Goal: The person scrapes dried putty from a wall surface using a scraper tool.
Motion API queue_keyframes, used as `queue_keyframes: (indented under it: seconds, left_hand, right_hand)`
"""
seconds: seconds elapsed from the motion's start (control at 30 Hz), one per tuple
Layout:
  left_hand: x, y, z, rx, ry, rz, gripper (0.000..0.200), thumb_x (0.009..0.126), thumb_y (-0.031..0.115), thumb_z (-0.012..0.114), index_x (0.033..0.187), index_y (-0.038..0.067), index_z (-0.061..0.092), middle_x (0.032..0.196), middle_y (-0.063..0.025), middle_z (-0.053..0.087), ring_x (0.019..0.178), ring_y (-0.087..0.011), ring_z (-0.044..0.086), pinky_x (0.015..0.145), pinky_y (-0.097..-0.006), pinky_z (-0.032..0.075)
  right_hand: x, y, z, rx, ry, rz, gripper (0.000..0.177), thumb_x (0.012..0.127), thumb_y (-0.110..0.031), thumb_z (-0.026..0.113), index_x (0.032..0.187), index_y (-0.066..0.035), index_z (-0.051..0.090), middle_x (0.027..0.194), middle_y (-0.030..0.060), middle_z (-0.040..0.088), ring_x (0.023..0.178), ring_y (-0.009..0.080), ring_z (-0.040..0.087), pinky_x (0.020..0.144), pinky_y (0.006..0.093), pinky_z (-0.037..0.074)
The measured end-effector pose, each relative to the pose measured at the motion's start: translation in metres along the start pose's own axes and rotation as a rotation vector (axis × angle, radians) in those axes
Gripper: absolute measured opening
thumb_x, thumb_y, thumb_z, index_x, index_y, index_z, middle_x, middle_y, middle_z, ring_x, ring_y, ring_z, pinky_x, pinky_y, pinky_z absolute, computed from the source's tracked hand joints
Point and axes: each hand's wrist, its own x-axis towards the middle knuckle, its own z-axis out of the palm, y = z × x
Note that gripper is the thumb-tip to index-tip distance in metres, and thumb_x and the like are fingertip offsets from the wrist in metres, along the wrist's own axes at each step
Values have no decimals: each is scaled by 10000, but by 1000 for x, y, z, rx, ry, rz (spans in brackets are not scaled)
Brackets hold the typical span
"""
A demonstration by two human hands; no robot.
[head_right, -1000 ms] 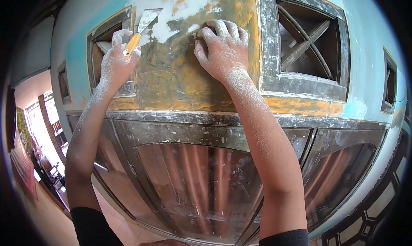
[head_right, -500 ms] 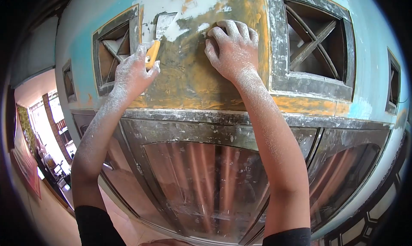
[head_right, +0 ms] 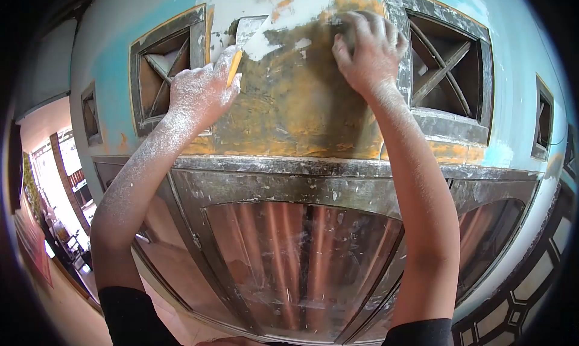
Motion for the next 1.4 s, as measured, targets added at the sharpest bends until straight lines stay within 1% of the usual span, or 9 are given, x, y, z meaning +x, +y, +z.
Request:
queue_keyframes:
  seconds: [0.3,0.53,0.6,0.63,0.73,0.87,0.97,1.13,1.4]
  left_hand:
    - [76,-13,-1,31,292,-28,384,1023,361,527,1212,41,624,936,-179,752,881,-350,755,758,-510,598]
    - [123,2,29,19,335,-136,527,1002,466,562,1357,78,592,1067,-213,736,1019,-376,721,907,-510,573]
    - [131,-1,32,-434,483,52,640,939,324,614,1503,68,453,1344,-274,620,1242,-401,609,1047,-528,472]
    - [134,0,28,-439,481,55,640,939,324,614,1503,68,453,1344,-274,620,1242,-401,609,1047,-528,472]
    - [141,-3,13,-187,474,-46,384,940,280,610,1231,32,582,918,-219,740,868,-419,721,781,-536,561]
    - [160,-7,-4,-165,307,-153,389,955,271,573,1279,55,591,936,-217,744,895,-396,732,798,-531,568]
    - [171,-15,-8,-96,414,-116,405,956,262,565,1313,74,589,975,-218,747,920,-396,733,823,-526,571]
    - [186,-31,-11,-70,393,-166,415,964,254,538,1337,82,593,1073,-223,742,1029,-399,717,897,-521,562]
    - [175,-23,-14,-69,329,-211,427,966,258,550,1353,83,588,1076,-223,743,1032,-385,719,901,-512,561]
  right_hand:
    - [-2,5,13,-40,2,58,405,930,-369,650,1311,-236,612,1346,71,570,1333,333,474,1122,547,340]
    - [-4,11,14,45,17,125,307,929,-368,633,1188,-210,680,1274,77,598,1258,354,523,1104,528,366]
    - [-3,13,14,55,36,121,281,925,-361,631,1148,-203,699,1259,76,605,1245,354,531,1100,529,369]
    - [-3,13,14,51,33,123,281,925,-361,631,1148,-203,699,1259,76,605,1245,354,531,1100,529,369]
    - [-4,12,13,71,34,123,271,920,-357,634,1128,-202,711,1247,72,614,1244,350,532,1095,529,373]
    - [-3,10,12,62,22,122,274,919,-357,637,1131,-201,710,1239,69,616,1244,346,532,1092,526,377]
    - [-3,10,12,51,30,110,270,921,-353,638,1129,-198,709,1237,69,616,1243,344,533,1089,526,379]
    - [-4,10,11,76,18,113,258,919,-344,643,1116,-193,710,1236,77,615,1237,348,537,1089,528,377]
    - [-4,9,11,43,18,97,272,920,-346,647,1140,-196,699,1260,79,604,1252,351,528,1102,523,368]
